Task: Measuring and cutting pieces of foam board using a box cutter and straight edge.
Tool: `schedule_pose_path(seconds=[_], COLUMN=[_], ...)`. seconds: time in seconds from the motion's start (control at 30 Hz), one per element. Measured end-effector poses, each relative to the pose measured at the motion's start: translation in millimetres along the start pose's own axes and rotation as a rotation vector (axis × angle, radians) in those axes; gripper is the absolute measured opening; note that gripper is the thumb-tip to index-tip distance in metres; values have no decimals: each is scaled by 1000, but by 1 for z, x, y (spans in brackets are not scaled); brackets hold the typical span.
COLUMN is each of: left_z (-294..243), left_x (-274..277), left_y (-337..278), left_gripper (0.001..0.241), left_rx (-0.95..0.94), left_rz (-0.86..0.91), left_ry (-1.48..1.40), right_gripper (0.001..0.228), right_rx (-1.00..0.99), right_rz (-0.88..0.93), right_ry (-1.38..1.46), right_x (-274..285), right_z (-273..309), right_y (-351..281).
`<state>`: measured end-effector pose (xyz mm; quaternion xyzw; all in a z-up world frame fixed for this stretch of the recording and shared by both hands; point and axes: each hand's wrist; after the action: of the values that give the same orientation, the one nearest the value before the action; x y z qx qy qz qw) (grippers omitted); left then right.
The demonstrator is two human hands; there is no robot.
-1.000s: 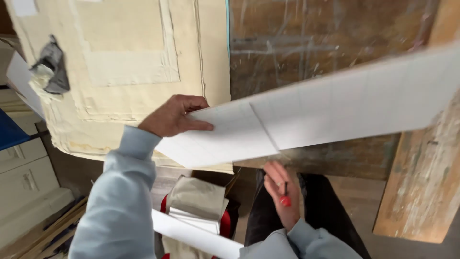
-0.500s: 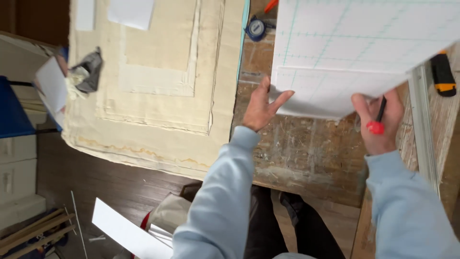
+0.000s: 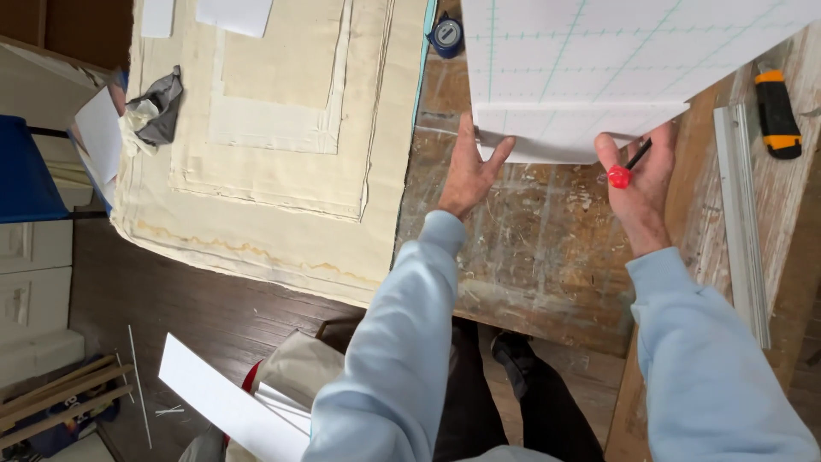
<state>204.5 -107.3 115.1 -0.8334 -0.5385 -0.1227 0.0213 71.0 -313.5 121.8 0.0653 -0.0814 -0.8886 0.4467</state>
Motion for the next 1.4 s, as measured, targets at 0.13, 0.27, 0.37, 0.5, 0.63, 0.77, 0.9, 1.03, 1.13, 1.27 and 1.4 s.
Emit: schedule_pose_path(seconds=[0.13,0.27,0.37,0.5,0.63,0.77,0.9,1.03,1.13,1.27,1.4], left_z=[9,9,14,16,8,16,16,20,25,-4,-50], left_x=[-12,-13,-14,-17,-25,-25,-21,-21,-20,-3,23], left_y=[-5,-1,-5,-7,-12,-11,-9,-9,-7,0,-20], left_gripper=[49,54,55,54,53,47,45,40,39,39,37], left_rx=[-7,52,30,10,12,82,55,20,-43,-31,88], left_rz=[-68,-28,-32,-40,-61,-43,-34,-52,-51,-52,96], left_ry=[-37,-32,-37,-40,-37,-78,-21,64,37,69,94], right_gripper=[57,54,57,50,41,39,30,27,23,19,27], right_rx=[-68,-42,-79,-12,-45,-16,81,48,50,6,-194], right_rz=[-87,-95,-142,-137,-227,-285,-222,-218,-239,-245,-216], right_ry=[-7,0,-51,-60,-32,-152,-344,-247,-298,-335,-158], right_x=[-11,-17,-26,-22,-34,-29,-27,-22,-25,-19,-21], right_z=[-5,-9,2,-18,-24,-18,-22,-41,-29,-5,73], right_y=[-6,-8,-11,-21,-18,-20,-20,-18,-13,-1,-11])
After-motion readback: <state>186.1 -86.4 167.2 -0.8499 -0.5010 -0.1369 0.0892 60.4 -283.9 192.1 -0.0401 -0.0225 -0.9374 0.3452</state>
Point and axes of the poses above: each hand's wrist, its own y-axis towards the middle knuckle, its own x-axis out of the back of the hand, z = x × y, and after that the axes turned 3 degrees about -z, right-handed
